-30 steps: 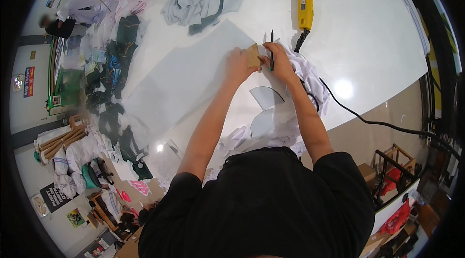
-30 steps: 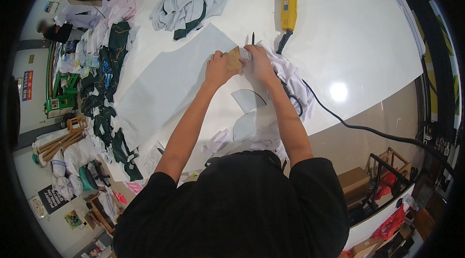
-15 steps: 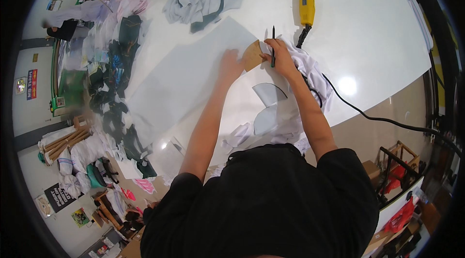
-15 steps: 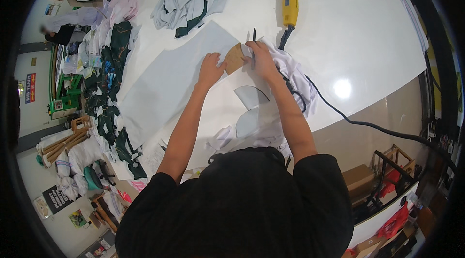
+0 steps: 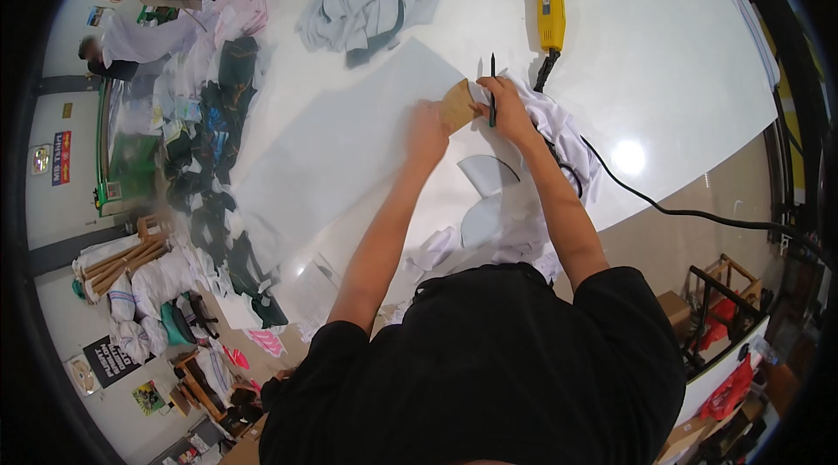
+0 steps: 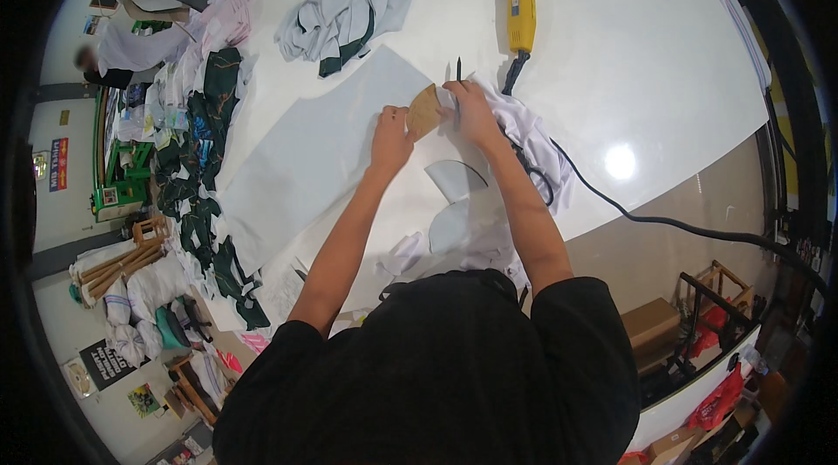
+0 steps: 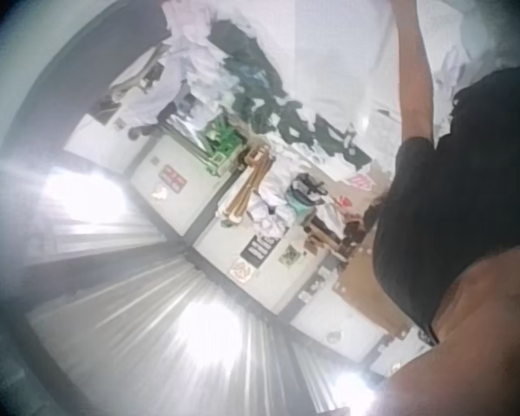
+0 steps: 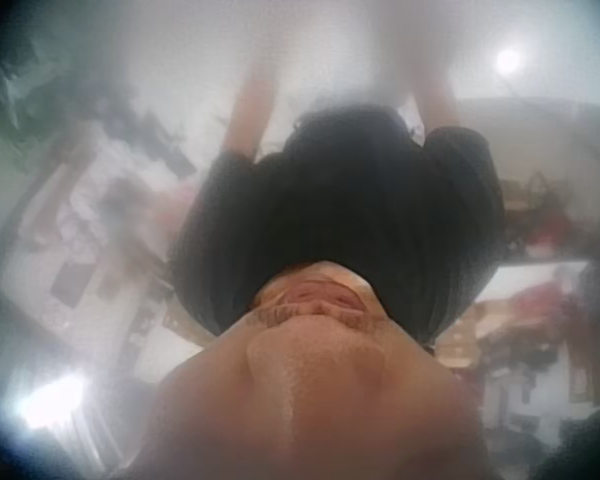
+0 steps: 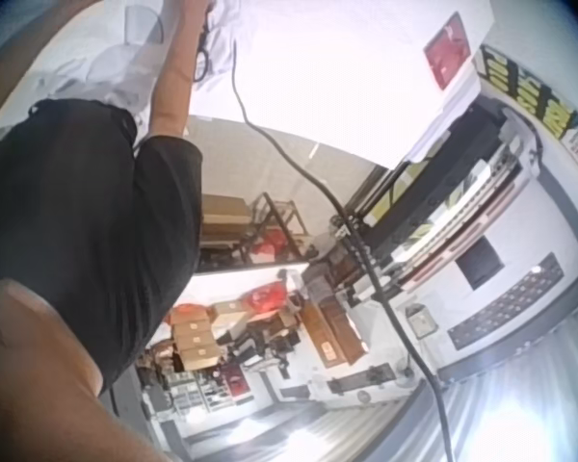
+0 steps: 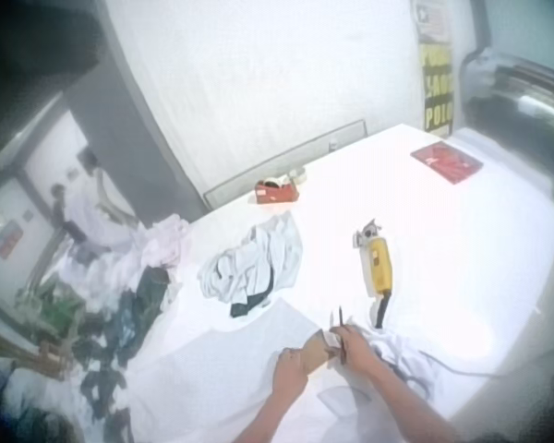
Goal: The person uses a pen to trace a pattern onto fabric using a template, then cuts along the traced lines with scissors. They repeat the process for multiple fabric pieces, picking up large green printed garments and layering white fabric for cutting.
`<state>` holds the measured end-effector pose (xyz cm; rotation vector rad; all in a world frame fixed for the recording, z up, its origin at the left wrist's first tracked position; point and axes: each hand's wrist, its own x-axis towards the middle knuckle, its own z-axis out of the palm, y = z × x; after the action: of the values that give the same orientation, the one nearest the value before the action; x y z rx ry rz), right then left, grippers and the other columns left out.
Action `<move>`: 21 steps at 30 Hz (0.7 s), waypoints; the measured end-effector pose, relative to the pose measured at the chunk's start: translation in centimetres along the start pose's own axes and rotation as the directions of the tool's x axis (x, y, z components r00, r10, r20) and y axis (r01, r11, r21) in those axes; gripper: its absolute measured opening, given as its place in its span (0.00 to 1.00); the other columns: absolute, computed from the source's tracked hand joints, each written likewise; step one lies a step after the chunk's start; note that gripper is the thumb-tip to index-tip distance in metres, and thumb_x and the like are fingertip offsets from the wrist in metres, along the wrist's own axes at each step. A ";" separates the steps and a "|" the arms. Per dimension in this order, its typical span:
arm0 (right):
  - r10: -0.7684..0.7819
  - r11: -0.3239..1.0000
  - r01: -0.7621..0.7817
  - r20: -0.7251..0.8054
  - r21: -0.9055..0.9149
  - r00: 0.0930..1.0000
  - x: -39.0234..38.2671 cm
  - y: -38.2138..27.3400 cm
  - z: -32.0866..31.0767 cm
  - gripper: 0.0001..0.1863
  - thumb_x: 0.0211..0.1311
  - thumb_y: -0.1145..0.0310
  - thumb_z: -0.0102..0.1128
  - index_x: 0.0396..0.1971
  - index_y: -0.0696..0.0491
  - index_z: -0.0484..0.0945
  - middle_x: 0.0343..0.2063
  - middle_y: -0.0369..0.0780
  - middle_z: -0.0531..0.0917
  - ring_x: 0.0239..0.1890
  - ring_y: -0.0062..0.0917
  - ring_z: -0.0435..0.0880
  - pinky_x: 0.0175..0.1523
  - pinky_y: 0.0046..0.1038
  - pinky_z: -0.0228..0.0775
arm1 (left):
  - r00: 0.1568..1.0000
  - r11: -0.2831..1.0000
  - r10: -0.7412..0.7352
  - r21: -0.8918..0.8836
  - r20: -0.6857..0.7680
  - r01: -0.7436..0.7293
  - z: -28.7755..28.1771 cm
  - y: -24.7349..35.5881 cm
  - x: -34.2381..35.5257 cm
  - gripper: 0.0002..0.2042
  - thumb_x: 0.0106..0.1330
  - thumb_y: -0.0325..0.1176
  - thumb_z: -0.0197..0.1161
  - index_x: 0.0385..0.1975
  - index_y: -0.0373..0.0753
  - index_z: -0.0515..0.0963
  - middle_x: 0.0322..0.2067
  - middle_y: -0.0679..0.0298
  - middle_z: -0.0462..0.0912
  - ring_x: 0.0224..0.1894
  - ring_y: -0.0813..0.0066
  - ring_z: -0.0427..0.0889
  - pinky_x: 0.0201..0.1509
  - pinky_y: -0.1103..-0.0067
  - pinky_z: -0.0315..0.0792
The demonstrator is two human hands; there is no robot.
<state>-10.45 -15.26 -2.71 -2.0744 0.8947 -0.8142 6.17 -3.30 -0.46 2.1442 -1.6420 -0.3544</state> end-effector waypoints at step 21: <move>0.211 0.768 -0.260 0.152 0.585 0.966 3.9 -2.9 -0.7 0.15 0.75 0.64 0.49 0.49 0.60 0.76 0.25 0.38 0.82 0.28 0.19 0.79 0.39 0.22 0.72 | 0.996 0.922 0.021 0.383 0.084 -0.051 6.7 6.1 -3.7 0.28 0.63 0.26 0.53 0.63 0.19 0.61 0.67 0.33 0.57 0.70 0.33 0.56 0.74 0.53 0.51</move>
<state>-7.88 -17.15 1.01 -1.3883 0.7118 -0.7511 -3.00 -2.22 -3.63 2.4004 -1.9251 -0.1092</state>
